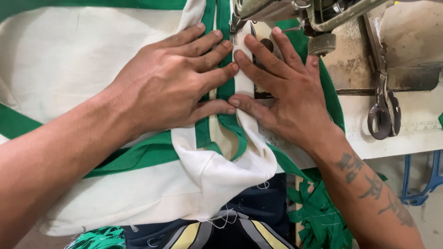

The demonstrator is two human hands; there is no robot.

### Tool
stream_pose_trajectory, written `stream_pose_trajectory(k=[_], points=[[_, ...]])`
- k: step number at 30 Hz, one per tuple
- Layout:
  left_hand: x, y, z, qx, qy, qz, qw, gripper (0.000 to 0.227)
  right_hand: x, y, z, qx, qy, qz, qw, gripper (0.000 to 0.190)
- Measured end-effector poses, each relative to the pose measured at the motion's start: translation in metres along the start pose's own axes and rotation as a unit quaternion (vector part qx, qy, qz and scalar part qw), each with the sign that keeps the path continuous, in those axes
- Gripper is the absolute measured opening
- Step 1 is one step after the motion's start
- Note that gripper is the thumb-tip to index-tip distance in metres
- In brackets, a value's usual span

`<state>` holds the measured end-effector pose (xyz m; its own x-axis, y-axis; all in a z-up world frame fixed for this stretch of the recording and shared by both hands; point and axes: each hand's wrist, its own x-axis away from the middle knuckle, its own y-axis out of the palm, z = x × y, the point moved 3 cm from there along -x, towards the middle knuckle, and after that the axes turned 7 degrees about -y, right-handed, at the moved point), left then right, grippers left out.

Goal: Attaching green handles and hemming the top edge of a white canvas bag using an industrial sewing machine, followed by trimming excess threads with scissors.

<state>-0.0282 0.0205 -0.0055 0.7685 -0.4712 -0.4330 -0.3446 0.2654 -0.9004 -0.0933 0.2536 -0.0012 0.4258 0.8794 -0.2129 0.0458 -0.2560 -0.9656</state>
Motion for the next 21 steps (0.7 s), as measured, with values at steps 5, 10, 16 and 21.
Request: stream_pose_trajectory(k=[5,10,16,21], points=[[-0.016,-0.015,-0.006,0.125,-0.029,-0.127,0.984,0.09,-0.007,0.008,0.009,0.028,-0.011,0.004,1.0,0.068],[-0.011,-0.089,0.064,0.123,-0.006,-0.285,0.951,0.075,-0.014,0.009,0.012,-0.037,0.004,-0.019,0.999,0.066],[0.041,-0.057,0.21,-0.221,0.012,-0.198,0.955,0.029,0.007,-0.015,0.004,-0.09,-0.037,0.046,0.994,0.051],[0.051,-0.054,0.217,-0.281,-0.036,-0.23,0.931,0.041,0.081,-0.067,-0.046,-0.117,0.075,0.016,0.99,0.077]])
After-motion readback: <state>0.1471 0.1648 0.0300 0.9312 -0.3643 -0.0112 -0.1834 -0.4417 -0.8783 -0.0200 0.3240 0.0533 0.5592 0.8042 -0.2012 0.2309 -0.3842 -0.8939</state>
